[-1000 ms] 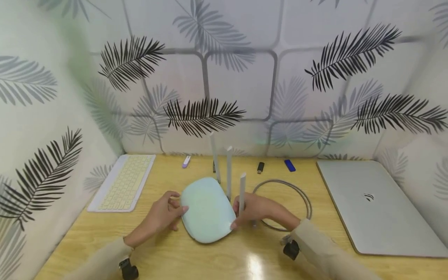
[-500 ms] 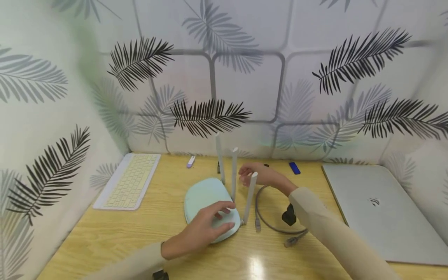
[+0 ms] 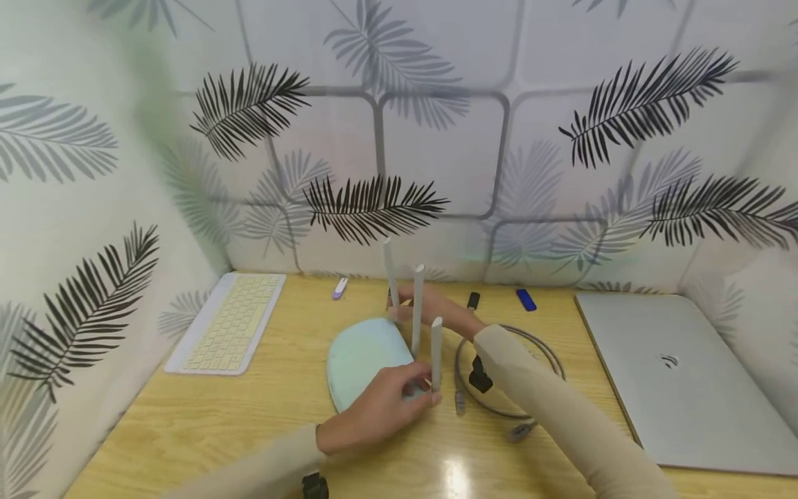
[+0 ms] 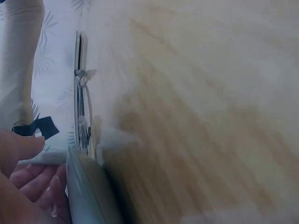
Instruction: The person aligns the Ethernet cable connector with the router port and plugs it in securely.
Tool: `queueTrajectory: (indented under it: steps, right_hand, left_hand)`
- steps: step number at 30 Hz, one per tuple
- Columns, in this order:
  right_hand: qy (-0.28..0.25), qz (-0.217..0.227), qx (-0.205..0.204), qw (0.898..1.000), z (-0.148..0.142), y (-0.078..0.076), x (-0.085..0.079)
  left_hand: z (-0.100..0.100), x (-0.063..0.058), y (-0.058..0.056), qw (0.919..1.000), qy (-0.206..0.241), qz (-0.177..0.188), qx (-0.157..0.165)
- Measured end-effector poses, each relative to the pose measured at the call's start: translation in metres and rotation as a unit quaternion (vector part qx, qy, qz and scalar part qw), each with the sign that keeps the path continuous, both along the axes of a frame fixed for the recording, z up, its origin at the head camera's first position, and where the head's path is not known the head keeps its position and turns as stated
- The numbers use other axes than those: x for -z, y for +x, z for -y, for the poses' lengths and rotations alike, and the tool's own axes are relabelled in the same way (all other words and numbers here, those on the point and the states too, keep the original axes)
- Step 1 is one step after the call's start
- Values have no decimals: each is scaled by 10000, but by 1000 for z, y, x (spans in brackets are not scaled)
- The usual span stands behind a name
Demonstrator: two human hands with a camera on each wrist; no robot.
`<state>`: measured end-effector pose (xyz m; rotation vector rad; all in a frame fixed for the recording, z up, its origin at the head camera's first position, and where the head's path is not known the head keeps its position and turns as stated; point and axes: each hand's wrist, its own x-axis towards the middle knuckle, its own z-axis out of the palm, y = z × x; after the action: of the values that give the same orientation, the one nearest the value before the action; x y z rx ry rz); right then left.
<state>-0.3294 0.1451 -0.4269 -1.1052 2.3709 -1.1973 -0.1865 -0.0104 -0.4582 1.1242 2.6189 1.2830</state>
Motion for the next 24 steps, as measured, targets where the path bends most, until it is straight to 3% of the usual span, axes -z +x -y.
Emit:
queueTrajectory:
  steps: [2,7,10,14,18,20,21,23,24]
  right_hand:
    - [24,-131,-20,9999,-2,2,-2]
    - [562,-350,84,9978,-24,9,-4]
    - [822,-65,83,9966,-42,19,-7]
    - [1181,70,-10,9930,-63,32,-14]
    - [1423,306,-285,9889,-74,41,-21]
    - [1358,680,-459,9873,-78,41,-23]
    - [1312,804,-493,9869,-79,41,-23]
    - [1097,1063,-367,9876,-81,38,-22]
    - [962,1157,-228,9883,-81,36,-20]
  left_hand:
    - [3,-1,-1,9999,109,-2,133]
    - [22,0,0,9956,196,594,695]
    - [39,1,-2,9845,254,1214,1238]
    - [64,-2,-13,9661,150,1864,1780]
    - [90,-13,-28,9580,-198,2055,1991]
    - [102,-18,-32,9652,-320,1980,1678]
    - [108,-21,-34,9722,-349,1889,1337]
    - [119,-23,-34,9823,-339,1821,286]
    - [124,-22,-33,9818,-296,1847,-335]
